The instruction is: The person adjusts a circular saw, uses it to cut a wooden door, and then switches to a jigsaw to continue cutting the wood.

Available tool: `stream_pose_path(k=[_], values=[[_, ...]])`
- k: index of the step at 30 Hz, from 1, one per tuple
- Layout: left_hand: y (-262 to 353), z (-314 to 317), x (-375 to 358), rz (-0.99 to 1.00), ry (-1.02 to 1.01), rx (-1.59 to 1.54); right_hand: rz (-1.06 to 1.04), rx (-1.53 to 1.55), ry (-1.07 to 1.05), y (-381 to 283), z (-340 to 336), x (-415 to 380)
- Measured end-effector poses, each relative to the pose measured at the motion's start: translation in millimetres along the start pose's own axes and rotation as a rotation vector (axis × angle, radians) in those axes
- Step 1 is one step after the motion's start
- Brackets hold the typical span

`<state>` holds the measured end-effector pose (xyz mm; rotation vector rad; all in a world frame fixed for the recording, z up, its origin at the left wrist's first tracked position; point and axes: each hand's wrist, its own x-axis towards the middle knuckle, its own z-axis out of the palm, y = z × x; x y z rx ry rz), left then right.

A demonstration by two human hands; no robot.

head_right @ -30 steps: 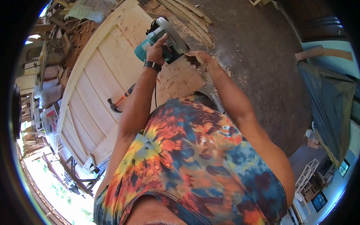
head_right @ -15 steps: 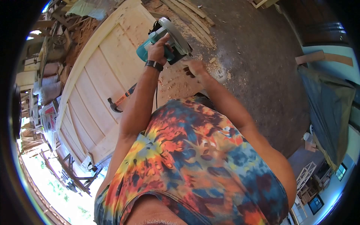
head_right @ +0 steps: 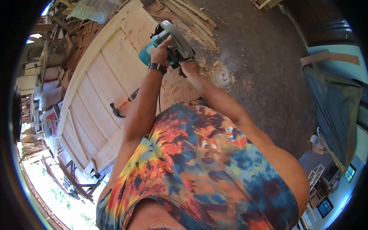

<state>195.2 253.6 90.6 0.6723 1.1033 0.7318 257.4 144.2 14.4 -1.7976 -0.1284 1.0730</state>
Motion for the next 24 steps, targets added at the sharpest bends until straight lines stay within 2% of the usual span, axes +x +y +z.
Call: stream_pose_path(k=[3,7,9,10,12,13,15,19,21,24], values=[[0,2,1,-0.011,0.011,0.017,0.101,-0.012,0.009,-6,1,-4],[-3,5,4,-0.016,0.011,-0.009,0.136,-0.061,0.023,-14,0,-7],[-8,6,2,0.033,0.034,-0.029,-0.075,-0.317,-0.065,-10,-4,-9],[-10,5,4,0.039,0.041,-0.013,-0.079,-0.313,-0.064,-7,-6,-8],[-8,5,8,0.035,0.045,-0.010,-0.526,-0.916,-0.147,4,-11,-9],[-8,4,5,0.024,0.051,-0.007,-0.515,-0.916,-0.147,11,-11,-10],[-2,5,3,-0.018,0.044,0.012,-0.811,-0.913,-0.085,23,-7,-7],[0,10,-3,-0.033,0.073,-0.038,-0.844,-0.875,0.036,30,3,-11],[0,10,-4,-0.042,0.091,-0.003,-0.699,-0.999,0.025,26,4,-19],[3,10,-3,-0.042,0.088,-0.031,-0.623,-1.040,-0.030,16,1,-20]])
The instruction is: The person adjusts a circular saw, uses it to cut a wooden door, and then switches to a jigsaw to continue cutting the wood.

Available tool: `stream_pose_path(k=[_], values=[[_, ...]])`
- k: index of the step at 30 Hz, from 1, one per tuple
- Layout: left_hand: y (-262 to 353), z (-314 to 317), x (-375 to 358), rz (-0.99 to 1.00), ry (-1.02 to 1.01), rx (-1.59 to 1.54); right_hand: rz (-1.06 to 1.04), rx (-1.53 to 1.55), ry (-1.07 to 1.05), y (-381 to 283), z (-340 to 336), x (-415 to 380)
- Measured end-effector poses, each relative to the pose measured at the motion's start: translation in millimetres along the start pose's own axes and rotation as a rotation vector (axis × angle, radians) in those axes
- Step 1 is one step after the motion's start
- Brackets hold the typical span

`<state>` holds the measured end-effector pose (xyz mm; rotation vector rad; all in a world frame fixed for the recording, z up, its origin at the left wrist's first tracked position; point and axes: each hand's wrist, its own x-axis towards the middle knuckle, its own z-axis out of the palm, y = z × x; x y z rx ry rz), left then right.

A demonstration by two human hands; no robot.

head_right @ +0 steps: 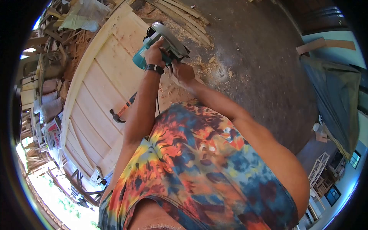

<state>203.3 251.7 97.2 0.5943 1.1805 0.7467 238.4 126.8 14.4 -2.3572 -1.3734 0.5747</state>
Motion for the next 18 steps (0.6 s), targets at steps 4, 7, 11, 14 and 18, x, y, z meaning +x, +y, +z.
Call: stream_pose_path(k=[4,7,11,14,18], values=[[-1,1,2,-0.017,0.001,0.001,-0.115,-0.075,0.132,8,3,0],[1,1,3,0.017,0.006,0.006,-0.314,-0.147,0.226,10,7,-16],[2,4,2,-0.004,0.021,-0.008,-0.481,-0.156,0.245,16,12,-26],[-6,2,-2,0.018,0.060,0.033,-0.476,-0.153,0.172,23,26,-28],[-8,3,-2,0.028,0.073,0.152,-0.469,-0.191,0.124,27,32,-26]])
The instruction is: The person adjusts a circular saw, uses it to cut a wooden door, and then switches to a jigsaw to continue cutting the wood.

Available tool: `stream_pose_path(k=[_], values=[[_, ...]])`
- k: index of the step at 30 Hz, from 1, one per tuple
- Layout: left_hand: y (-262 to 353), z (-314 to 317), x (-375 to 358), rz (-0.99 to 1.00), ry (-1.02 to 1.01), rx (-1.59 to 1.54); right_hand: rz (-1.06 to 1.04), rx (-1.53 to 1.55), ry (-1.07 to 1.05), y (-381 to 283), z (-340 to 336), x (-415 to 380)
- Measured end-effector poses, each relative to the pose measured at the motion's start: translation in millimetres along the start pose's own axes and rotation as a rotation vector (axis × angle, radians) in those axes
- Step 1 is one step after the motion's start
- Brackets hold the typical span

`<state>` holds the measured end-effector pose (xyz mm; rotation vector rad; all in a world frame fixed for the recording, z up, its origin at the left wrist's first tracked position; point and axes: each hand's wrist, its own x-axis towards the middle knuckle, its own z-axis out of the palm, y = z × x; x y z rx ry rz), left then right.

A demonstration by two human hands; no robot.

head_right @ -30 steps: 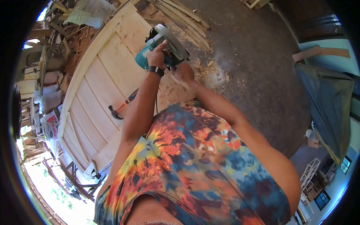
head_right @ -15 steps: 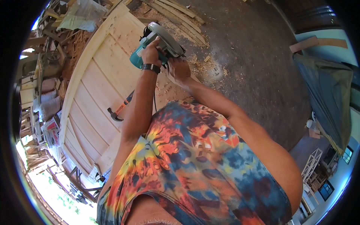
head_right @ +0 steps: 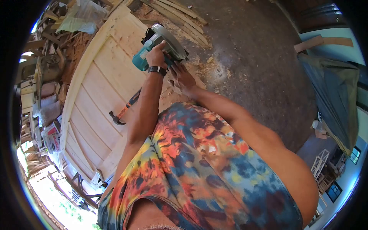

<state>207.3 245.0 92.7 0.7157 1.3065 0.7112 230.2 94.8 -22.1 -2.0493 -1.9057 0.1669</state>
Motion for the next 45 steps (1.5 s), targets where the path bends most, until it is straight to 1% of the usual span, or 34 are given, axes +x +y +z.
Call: stream_pose_path(k=[3,7,9,10,12,13,15,16,18,19,21,22,23,24,25,27,29,31,33,34,36,37,38,39,40,42,43,45], values=[[-8,2,3,0.025,0.008,0.008,0.020,-0.030,-0.080,0,-1,-1],[-11,0,5,0.013,0.005,0.009,0.011,-0.042,-0.083,0,-3,-4],[-14,-1,9,0.017,-0.028,-0.159,0.032,-0.040,-0.065,2,-3,-1],[-16,-2,8,0.024,-0.028,-0.194,0.043,-0.038,-0.066,2,-5,-1],[-13,0,8,0.024,-0.057,-0.154,-0.009,-0.089,-0.150,11,-9,3],[-14,-1,5,0.023,-0.066,-0.120,-0.006,-0.089,-0.155,16,-10,2],[-13,1,-1,0.028,-0.040,-0.078,-0.094,0.085,0.015,25,-14,-1],[-14,0,0,0.039,-0.011,-0.038,-0.088,0.086,0.016,25,-25,-5],[-17,-1,8,0.068,-0.011,-0.026,0.117,0.448,0.002,34,-55,-16],[-21,-3,8,0.096,-0.010,-0.011,0.111,0.449,-0.010,40,-64,-17],[-23,-5,6,0.105,-0.006,-0.024,0.924,1.196,-0.059,59,-76,-6],[-22,-5,4,0.120,-0.010,-0.031,0.920,1.197,-0.061,68,-77,2],[-21,-5,1,0.123,-0.009,-0.030,1.112,1.464,-0.143,77,-78,10],[-20,-5,-3,0.121,-0.018,-0.099,1.304,1.730,-0.232,85,-76,17],[-20,-5,-5,0.120,-0.027,-0.170,1.299,1.732,-0.233,92,-71,22],[-25,-6,-7,0.163,-0.019,-0.170,1.185,1.886,-0.321,100,-59,30],[-32,-8,-7,0.205,-0.001,-0.175,1.192,1.827,-0.365,110,-50,36],[-43,-10,-3,0.349,0.048,-0.042,1.199,1.766,-0.408,110,-47,39],[-48,-10,-3,0.385,0.046,-0.033,0.939,1.276,-0.219,106,-44,39],[-45,-10,-7,0.370,0.024,-0.029,0.934,1.275,-0.228,96,-51,38],[-41,-9,-8,0.360,0.008,-0.030,0.274,0.157,0.255,77,-62,32],[-41,-9,-6,0.324,0.005,-0.072,0.271,0.158,0.255,72,-61,27],[-42,-8,-4,0.287,-0.001,-0.114,0.368,0.257,0.266,68,-60,23],[-38,-7,-3,0.291,-0.001,-0.117,0.460,0.355,0.276,69,-61,23],[-36,-9,-3,0.293,0.000,-0.095,0.456,0.354,0.273,74,-63,26],[-32,-11,-6,0.288,0.004,-0.067,1.308,1.438,-0.236,86,-63,29],[-29,-10,-7,0.288,-0.002,-0.084,1.310,1.438,-0.237,85,-58,28],[-25,-9,-8,0.291,-0.006,-0.100,1.004,1.073,-0.071,77,-53,31]])
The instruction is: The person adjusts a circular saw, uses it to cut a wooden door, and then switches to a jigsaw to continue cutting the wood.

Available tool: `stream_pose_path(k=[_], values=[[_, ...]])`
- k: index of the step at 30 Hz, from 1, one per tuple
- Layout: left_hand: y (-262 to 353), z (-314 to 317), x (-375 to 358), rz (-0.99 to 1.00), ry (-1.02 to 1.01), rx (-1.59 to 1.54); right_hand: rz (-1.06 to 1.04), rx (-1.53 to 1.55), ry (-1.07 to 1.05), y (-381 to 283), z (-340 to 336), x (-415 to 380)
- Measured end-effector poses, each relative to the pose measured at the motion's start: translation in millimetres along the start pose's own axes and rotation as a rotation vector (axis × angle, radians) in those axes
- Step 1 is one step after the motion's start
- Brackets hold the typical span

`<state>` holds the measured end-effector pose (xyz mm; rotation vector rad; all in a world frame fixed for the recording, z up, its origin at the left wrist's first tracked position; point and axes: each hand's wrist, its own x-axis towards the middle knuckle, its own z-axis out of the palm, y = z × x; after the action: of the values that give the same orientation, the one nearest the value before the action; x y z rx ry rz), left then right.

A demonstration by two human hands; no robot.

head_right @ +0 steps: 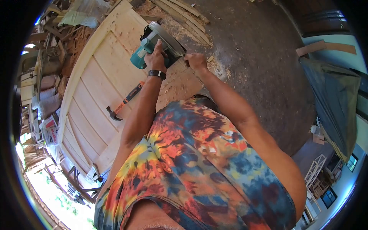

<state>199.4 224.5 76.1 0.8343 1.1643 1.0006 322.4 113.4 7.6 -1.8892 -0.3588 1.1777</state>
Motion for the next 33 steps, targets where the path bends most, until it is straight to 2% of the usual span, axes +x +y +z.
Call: stream_pose_path(k=[1,3,4,6,7,9,10,12,13,15,18,28,30,32,33], values=[[0,1,1,-0.009,0.010,-0.006,-0.001,0.000,-0.004,-2,3,-4],[3,2,2,-0.017,0.022,-0.012,-0.681,-0.599,0.403,-1,7,-23],[7,3,2,-0.022,0.033,-0.020,-0.685,-0.598,0.402,1,4,-29],[14,4,3,-0.022,0.051,-0.029,-0.874,-0.762,0.469,5,-4,-40],[15,5,5,-0.043,0.061,-0.022,-0.877,-0.759,0.466,8,-1,-44],[17,6,7,-0.067,0.063,-0.010,-0.722,-0.830,0.259,12,3,-57],[18,6,7,-0.080,0.070,-0.008,-0.717,-0.828,0.265,13,6,-63],[21,9,8,-0.095,0.068,-0.003,-1.101,-0.850,0.143,13,19,-69],[23,9,7,-0.098,0.078,0.002,-1.097,-0.850,0.150,14,24,-67],[25,9,7,-0.101,0.088,0.008,-0.794,-1.092,0.058,19,35,-63],[26,8,7,-0.128,0.086,0.043,-0.682,-1.133,0.043,25,44,-58],[22,11,3,-0.123,0.128,-0.003,-0.630,-1.130,0.007,24,41,-59],[24,10,9,-0.128,0.125,-0.009,-0.554,-1.264,-0.045,26,41,-57],[39,3,20,-0.229,0.092,-0.019,-0.572,-1.237,-0.059,36,44,-56],[39,6,14,-0.180,0.092,0.023,-0.609,-1.229,-0.069,31,41,-50]])
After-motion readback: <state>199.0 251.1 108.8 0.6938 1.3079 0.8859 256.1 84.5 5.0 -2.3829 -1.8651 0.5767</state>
